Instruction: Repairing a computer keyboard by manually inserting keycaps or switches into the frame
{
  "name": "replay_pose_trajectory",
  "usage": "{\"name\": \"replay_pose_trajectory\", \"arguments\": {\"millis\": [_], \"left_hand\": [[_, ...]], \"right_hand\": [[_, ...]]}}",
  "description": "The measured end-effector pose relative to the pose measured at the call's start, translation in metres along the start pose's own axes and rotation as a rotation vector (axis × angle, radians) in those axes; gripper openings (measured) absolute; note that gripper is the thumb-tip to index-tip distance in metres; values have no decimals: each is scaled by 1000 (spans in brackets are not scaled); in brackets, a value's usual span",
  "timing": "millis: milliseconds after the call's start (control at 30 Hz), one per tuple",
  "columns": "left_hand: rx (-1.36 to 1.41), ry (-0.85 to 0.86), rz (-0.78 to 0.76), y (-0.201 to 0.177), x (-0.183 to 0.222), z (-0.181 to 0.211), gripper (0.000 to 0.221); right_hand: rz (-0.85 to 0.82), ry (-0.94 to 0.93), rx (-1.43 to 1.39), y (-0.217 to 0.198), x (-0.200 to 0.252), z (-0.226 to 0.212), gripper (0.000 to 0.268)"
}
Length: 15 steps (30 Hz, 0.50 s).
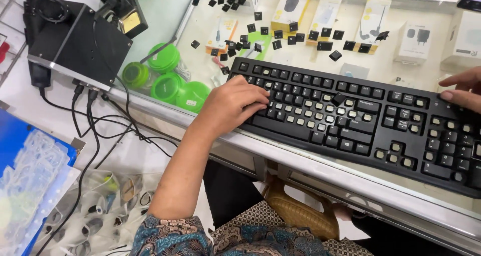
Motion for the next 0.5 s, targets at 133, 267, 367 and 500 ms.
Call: {"name": "replay_pose_trajectory", "arguments": {"millis": [133, 267, 367, 500], "left_hand": [[14, 1, 46, -4, 1, 3, 3], [16, 27, 100, -9, 3, 9, 4], [3, -7, 69, -5, 0, 5, 4], [-7, 7, 64, -6, 0, 7, 4]], "right_hand": [[-19, 1, 16, -1, -1, 1, 37], [-28, 90, 86, 2, 12, -45, 36], [-14, 87, 103, 1, 22, -76, 35], [3, 80, 94, 3, 27, -89, 32]]}}
Point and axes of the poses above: each hand's wrist, its own x-axis away from the middle knuckle, its own y-axis out of the palm, z = x × y, the point moved 10 cm from there along -x, towards the middle knuckle, and after that the axes turned 15 degrees about -z, right-handed, at the moved point
